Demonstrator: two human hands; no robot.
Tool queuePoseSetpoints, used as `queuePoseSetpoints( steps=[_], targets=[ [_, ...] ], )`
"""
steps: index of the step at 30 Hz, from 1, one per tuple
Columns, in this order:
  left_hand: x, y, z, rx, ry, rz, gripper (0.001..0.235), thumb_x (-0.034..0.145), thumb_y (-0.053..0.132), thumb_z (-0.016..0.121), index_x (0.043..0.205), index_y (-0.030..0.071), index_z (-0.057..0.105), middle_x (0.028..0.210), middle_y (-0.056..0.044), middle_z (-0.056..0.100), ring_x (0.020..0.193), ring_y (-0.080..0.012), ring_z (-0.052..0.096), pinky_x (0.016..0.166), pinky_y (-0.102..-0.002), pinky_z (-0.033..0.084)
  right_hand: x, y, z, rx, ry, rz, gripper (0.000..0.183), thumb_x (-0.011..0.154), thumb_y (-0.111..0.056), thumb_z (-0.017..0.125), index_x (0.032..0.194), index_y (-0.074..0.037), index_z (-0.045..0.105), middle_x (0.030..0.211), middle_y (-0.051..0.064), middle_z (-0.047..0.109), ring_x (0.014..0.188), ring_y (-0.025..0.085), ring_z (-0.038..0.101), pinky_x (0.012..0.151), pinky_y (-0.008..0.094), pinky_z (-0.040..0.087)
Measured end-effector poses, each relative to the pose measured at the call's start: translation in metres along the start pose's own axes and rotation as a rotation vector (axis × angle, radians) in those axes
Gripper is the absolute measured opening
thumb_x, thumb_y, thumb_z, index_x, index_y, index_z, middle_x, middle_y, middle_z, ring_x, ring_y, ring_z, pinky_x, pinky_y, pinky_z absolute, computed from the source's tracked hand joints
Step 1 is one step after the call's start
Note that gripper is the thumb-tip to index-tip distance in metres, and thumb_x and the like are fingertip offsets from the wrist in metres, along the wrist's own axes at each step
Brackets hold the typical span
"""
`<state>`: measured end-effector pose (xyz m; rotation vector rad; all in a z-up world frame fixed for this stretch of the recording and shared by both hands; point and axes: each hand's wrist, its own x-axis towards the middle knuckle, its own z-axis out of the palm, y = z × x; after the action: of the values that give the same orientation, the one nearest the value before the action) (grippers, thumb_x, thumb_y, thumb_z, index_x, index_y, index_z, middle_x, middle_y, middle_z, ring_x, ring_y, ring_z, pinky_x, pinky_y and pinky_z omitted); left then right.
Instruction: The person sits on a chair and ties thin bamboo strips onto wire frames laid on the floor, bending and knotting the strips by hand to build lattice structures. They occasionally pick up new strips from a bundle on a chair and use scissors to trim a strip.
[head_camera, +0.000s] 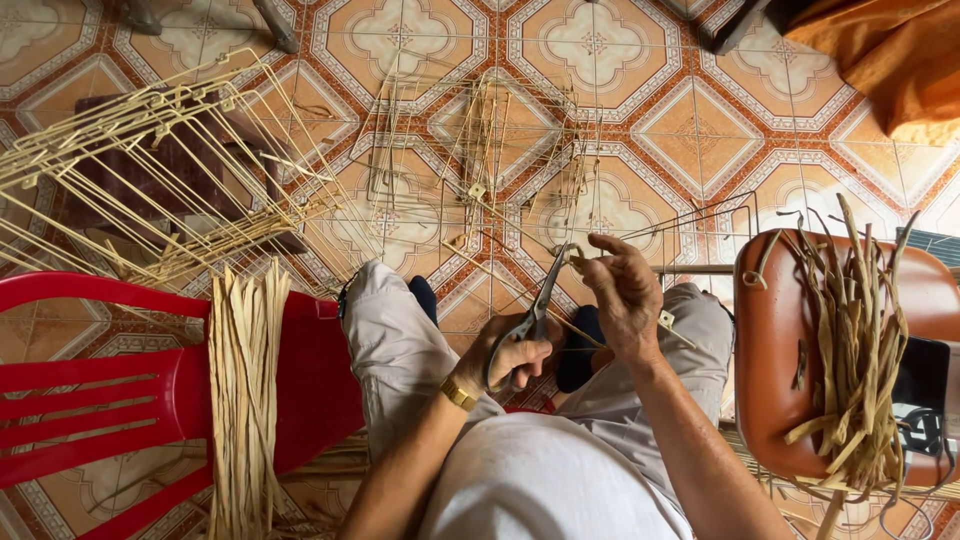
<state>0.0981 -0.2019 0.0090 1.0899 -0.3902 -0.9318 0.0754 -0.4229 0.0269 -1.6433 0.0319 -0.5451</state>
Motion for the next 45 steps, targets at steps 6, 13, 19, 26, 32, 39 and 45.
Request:
queuePoseSetpoints(
  steps=[6,13,19,26,32,39,45],
  targets=[
    [0.013,0.062,-0.002,0.898,0.46,0.675,0.032,0.097,0.015,0.07,0.123,-0.001,0.057,0.075,-0.002,0.059,0.059,-0.0109,0.056,0.048,-0.024,0.047,0.007,-0.026,0.009,0.11,0.204,0.421,0.035,0.11,-0.031,0.043,0.117,0.003,0.044,0.131,0.024,0.063,0.096,0.032,0.077,0.077,0.039,0.068],
    [0.105,0.08,-0.037,1.537,0.442,0.713,0.039,0.073,-0.009,0.063,0.107,0.005,0.051,0.063,0.002,0.049,0.061,-0.0151,0.051,0.061,-0.032,0.041,0.018,-0.024,0.017,0.109,0.115,0.527,0.065,0.098,-0.018,0.051,0.15,-0.006,0.015,0.147,0.025,0.043,0.093,0.037,0.074,0.079,0.044,0.063],
    [0.153,0.049,-0.07,1.541,0.073,0.341,0.016,0.097,0.0,0.057,0.093,0.01,0.047,0.065,0.001,0.035,0.056,-0.0141,0.045,0.052,-0.029,0.04,0.015,-0.019,0.016,-0.265,-0.234,0.683,0.04,0.1,-0.023,0.06,0.134,-0.001,0.064,0.119,0.02,0.075,0.086,0.023,0.078,0.071,0.033,0.067],
    [0.139,0.057,-0.054,1.524,-0.127,-0.059,0.016,0.088,0.008,0.061,0.082,0.011,0.047,0.063,0.003,0.038,0.054,-0.0119,0.042,0.05,-0.033,0.04,0.008,0.004,0.018,-0.328,-0.219,0.624,0.029,0.097,-0.023,0.066,0.112,0.0,0.075,0.094,0.016,0.08,0.07,0.02,0.07,0.061,0.034,0.059],
    [0.103,0.091,-0.019,1.368,0.125,0.227,0.018,0.084,0.002,0.062,0.099,0.002,0.051,0.053,0.001,0.045,0.041,-0.0195,0.046,0.054,-0.042,0.045,0.008,0.033,0.013,-0.265,-0.182,0.42,0.024,0.096,-0.021,0.065,0.101,0.0,0.076,0.087,0.012,0.079,0.068,0.014,0.074,0.06,0.028,0.063],
    [0.11,0.075,-0.043,1.414,0.067,0.309,0.023,0.085,0.011,0.078,0.093,0.002,0.058,0.062,-0.007,0.056,0.058,-0.0236,0.059,0.056,-0.043,0.05,0.016,-0.01,0.024,-0.384,-0.3,0.573,0.024,0.095,-0.025,0.067,0.098,-0.003,0.076,0.076,0.008,0.077,0.056,0.01,0.066,0.049,0.029,0.054],
    [0.12,0.034,-0.042,1.664,0.09,0.547,0.056,0.063,0.009,0.08,0.108,-0.012,0.053,0.051,0.0,0.055,0.044,-0.0178,0.054,0.062,-0.043,0.047,0.015,0.014,0.019,-0.363,-0.364,0.503,0.026,0.098,-0.022,0.063,0.085,-0.002,0.074,0.063,0.004,0.069,0.049,0.011,0.056,0.045,0.031,0.048]
  ],
)
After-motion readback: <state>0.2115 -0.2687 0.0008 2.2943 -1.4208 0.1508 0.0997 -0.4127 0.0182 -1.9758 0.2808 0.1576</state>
